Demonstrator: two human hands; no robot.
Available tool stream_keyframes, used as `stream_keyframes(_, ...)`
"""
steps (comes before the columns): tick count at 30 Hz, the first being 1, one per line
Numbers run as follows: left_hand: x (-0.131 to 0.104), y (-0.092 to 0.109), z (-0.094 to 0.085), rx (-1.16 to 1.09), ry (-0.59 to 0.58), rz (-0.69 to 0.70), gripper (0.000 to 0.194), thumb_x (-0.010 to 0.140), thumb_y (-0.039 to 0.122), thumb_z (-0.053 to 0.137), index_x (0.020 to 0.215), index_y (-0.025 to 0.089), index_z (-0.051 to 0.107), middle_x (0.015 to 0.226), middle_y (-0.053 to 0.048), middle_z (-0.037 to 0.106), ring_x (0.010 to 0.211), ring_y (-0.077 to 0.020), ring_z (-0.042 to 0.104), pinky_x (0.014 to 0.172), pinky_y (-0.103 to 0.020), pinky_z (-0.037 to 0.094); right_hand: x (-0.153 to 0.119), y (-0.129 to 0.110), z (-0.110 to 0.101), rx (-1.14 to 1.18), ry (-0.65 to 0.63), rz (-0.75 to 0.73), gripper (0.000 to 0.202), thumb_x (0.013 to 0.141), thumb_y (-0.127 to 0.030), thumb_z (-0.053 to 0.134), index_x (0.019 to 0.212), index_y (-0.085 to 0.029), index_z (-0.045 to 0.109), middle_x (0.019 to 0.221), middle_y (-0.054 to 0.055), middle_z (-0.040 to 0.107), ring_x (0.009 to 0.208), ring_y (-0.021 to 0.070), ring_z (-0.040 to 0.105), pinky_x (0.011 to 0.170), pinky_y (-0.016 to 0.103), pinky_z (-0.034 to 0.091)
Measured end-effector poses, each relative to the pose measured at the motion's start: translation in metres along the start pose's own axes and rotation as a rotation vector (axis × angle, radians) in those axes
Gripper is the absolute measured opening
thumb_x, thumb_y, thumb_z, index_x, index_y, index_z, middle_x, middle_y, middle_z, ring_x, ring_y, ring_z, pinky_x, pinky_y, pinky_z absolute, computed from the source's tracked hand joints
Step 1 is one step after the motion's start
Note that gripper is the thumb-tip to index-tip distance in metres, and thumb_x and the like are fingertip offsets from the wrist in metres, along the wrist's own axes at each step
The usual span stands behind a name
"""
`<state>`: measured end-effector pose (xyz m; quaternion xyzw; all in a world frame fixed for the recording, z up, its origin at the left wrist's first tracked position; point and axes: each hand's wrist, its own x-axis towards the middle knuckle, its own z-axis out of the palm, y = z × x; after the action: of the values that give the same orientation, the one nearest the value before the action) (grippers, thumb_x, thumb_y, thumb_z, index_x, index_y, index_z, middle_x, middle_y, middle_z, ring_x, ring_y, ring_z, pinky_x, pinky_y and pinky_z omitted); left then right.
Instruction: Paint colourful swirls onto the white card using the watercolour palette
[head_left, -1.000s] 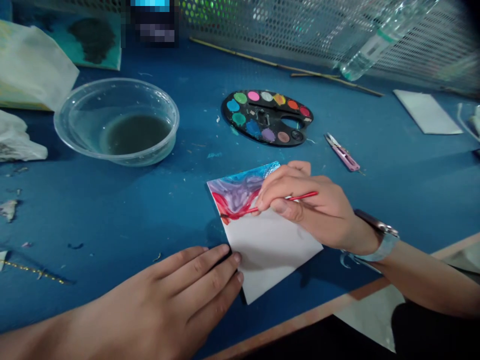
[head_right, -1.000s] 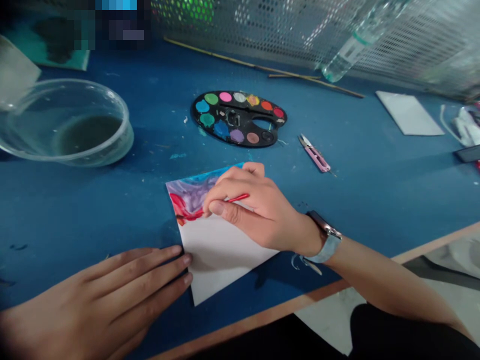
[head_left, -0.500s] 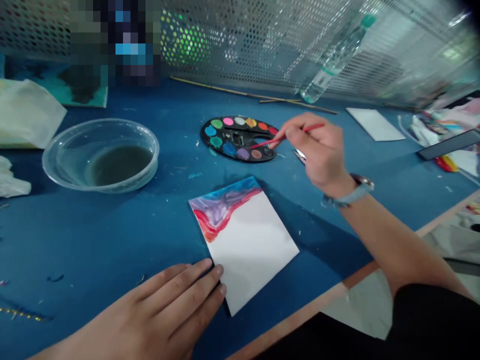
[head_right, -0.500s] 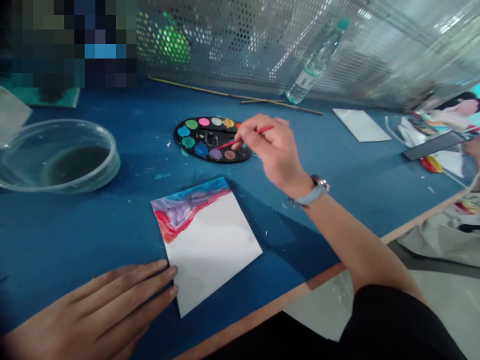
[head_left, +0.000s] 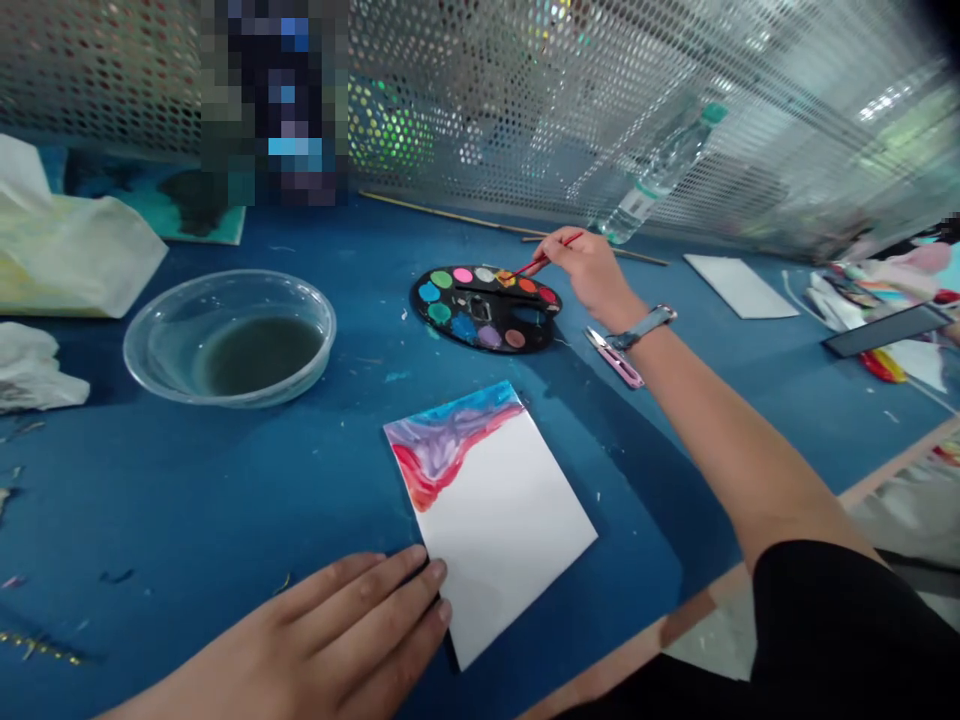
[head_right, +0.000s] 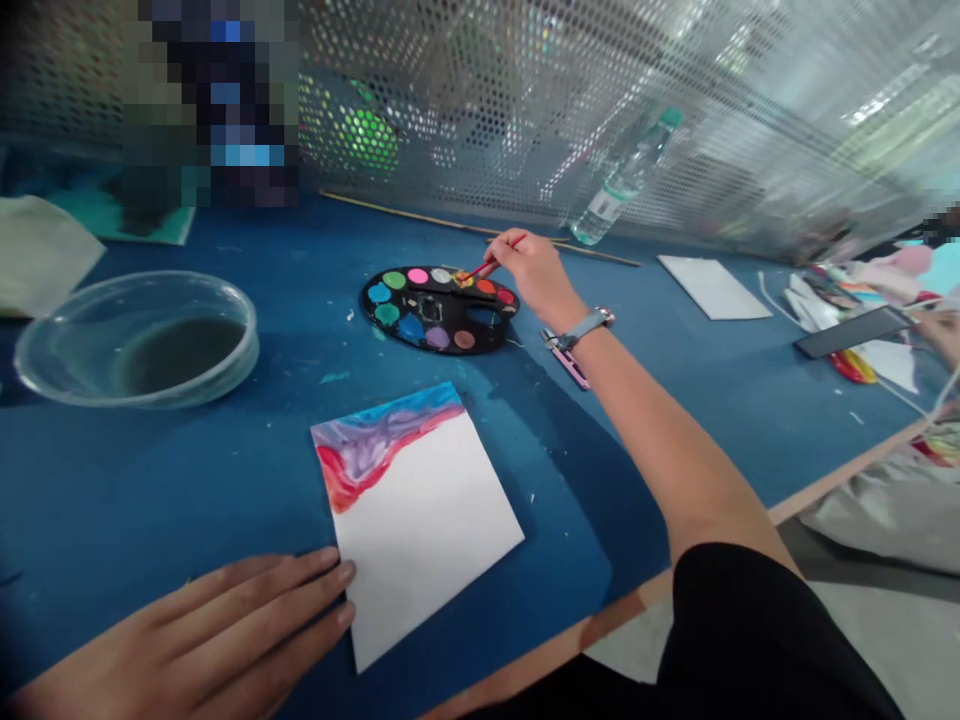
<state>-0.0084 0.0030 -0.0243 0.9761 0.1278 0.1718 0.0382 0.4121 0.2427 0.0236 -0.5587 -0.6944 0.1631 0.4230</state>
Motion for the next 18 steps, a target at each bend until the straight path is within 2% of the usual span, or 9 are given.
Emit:
stream_keyframes(4,0.000,-0.002,0.002,0.004,-0.003,0.027,0.048,0.107,0.040,0.056,0.153,0.024,0.056,0.164,-0.002,0.048,0.154,-0.0197,0.039,0.131,-0.031,0.026,-0.002,-0.004,-0.001,-0.046,0.000,-0.004,0.026,0.099,-0.038,0.062,0.078,-0.024,0.068,0.076,0.001,0.075,0.085,0.0205,0.075,0.101,0.043,0.055)
stream_keyframes(11,-0.001,0.001,0.005,-0.016,0.015,-0.012,0.049,0.106,0.041,0.059,0.152,0.026,0.056,0.163,0.001,0.048,0.151,-0.0180,0.041,0.132,-0.031,0.023,0.005,-0.001,0.001,-0.033,-0.008,0.027,0.027,0.100,-0.038,0.060,0.078,-0.024,0.067,0.075,0.000,0.073,0.083,0.0191,0.075,0.095,0.040,0.057)
stream_keyframes(15,0.008,-0.003,-0.011,-0.003,-0.058,0.042,0.050,0.108,0.040,0.054,0.155,0.024,0.053,0.163,0.000,0.048,0.148,-0.0179,0.045,0.126,-0.027,0.032,0.004,-0.006,-0.004,0.030,0.014,0.023,0.028,0.097,-0.044,0.065,0.077,-0.024,0.066,0.073,0.000,0.072,0.080,0.0181,0.073,0.090,0.039,0.057)
stream_keyframes(18,0.018,-0.006,-0.025,0.001,-0.137,0.097,0.048,0.111,0.034,0.047,0.157,0.019,0.050,0.164,-0.001,0.047,0.146,-0.0215,0.046,0.123,-0.033,0.034,-0.023,-0.030,-0.003,0.188,0.036,-0.051,0.027,0.091,-0.047,0.073,0.075,-0.025,0.069,0.072,0.000,0.071,0.073,0.0166,0.069,0.083,0.037,0.057)
